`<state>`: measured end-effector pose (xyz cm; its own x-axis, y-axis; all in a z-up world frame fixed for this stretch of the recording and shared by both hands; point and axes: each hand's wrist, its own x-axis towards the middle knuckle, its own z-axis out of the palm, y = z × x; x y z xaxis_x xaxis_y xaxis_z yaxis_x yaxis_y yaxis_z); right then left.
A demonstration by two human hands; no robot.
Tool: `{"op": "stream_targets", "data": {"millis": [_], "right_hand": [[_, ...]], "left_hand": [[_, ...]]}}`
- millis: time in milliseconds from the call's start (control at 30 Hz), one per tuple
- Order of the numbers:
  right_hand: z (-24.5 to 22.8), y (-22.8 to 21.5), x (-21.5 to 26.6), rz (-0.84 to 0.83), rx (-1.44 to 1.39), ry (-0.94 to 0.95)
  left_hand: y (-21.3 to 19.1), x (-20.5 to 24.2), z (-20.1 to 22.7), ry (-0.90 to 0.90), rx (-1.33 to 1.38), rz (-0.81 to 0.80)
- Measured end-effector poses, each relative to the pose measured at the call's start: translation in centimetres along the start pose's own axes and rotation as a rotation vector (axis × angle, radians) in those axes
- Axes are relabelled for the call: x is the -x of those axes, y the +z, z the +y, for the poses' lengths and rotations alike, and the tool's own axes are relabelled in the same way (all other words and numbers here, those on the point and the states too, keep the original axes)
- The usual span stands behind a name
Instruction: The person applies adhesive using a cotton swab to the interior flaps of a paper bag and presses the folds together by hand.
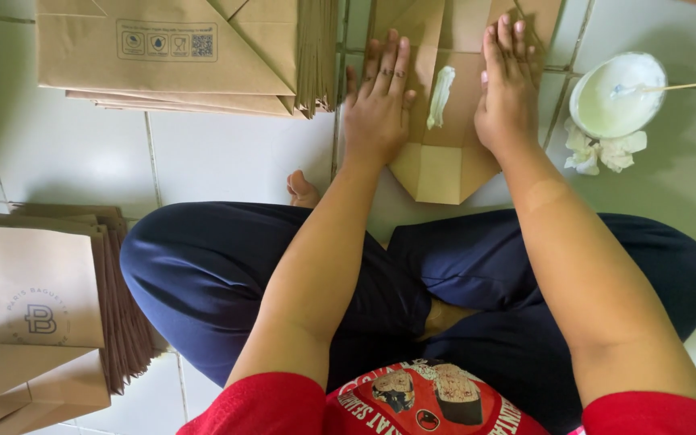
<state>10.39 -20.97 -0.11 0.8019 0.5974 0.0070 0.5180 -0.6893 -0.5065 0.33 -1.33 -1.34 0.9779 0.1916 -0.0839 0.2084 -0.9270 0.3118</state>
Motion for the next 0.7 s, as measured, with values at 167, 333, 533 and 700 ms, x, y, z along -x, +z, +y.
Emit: {"op": "stream_targets", "data": {"millis": [167, 333, 533, 700], "right_hand": [[0.2, 0.3, -0.1, 0.011, 0.003, -0.003], [0.2, 0.2, -0.2, 0.011, 0.016, -0.008], [0.0, 0.2, -0.4, 0.006, 0.047, -0.008], [-0.2, -0.1, -0.3, 0.012, 0.062, -0.022]], "left_hand": [[-2.2, -0.3, 2.2, -0.084, -0.396, -0.151], [-2.6, -0.2, 2.3, -0.086, -0.328, -0.226], [-3.4, 2.1, 2.7, -0.092, -0.180, -0.377], [-4.2, 4.7, 3.4, -0.237, -0.043, -0.467]]}}
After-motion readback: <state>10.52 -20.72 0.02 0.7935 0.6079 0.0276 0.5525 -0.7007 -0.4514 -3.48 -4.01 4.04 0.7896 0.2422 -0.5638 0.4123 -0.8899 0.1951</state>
